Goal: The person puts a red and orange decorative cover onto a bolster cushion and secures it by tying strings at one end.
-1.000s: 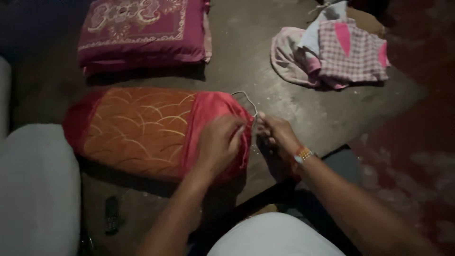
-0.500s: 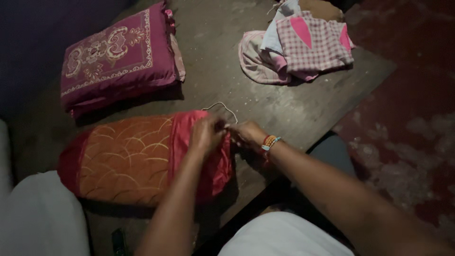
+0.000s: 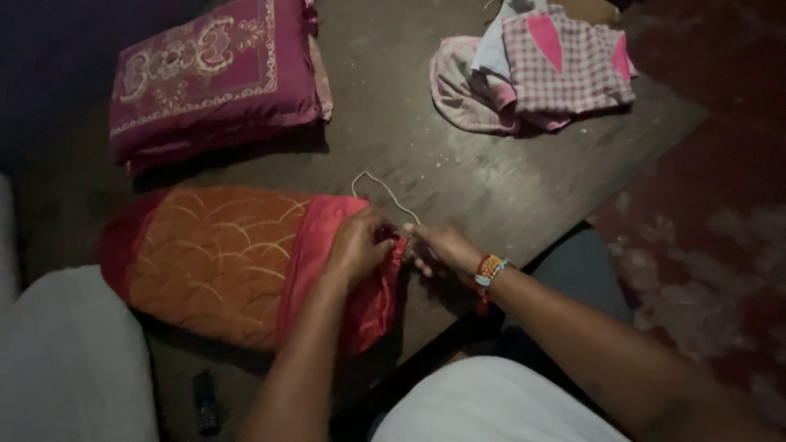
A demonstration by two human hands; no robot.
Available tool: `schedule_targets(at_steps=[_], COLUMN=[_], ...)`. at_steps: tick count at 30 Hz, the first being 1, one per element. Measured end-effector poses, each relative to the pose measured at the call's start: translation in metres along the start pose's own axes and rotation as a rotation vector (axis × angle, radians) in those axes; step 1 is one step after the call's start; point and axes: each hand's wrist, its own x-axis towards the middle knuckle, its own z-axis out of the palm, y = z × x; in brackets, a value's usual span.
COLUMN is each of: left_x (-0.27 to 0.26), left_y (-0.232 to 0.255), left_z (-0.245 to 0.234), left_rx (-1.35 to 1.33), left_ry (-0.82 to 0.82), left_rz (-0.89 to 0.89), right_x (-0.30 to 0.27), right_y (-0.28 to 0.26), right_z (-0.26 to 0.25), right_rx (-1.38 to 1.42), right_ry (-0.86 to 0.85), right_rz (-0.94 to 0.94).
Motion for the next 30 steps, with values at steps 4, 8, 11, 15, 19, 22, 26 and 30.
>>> schedule_targets(at_steps=[4, 8, 11, 15, 19, 22, 26, 30], left_x=[-0.002, -0.01, -0.015, -0.018, -0.015, -0.016, -0.023, -0.032], left_y=[0.001, 0.012, 0.022, 0.022, 0.03, 0.032, 0.032, 0.055], left_z=[0.001, -0.003, -0.003, 0.006, 0.017, 0.025, 0.03, 0.023], left_rx=[0.023, -0.027, 0.017, 0.056, 0.221, 0.289, 0.321, 0.307], left_ry=[-0.069, -0.009, 0.0, 0.091, 0.186, 0.223, 0.215, 0.246], left_rz=[-0.062, -0.035, -0.025, 0.055, 0.083, 0.138, 0.113, 0.091], right_x=[0.028, 0.038, 0.03, 0.026, 0.023, 0.03, 0.04, 0.038], right_y=[0.013, 0.02, 0.02, 0.031, 0.037, 0.038, 0.048, 0.045], right_z=[0.002, -0.006, -0.009, -0.013, -0.011, -0.006, -0.007, -0.005], right_rx=[0.046, 0.353, 0.242, 0.138, 0.046, 0.174, 0.276, 0.385], right_ry=[0.056, -0.079, -0.029, -0.096, 0.038, -0.026, -0.048, -0.075], right_rz=[-0.235, -0.197, -0.33, -0.525, -0.514, -0.63, -0.56, -0.541])
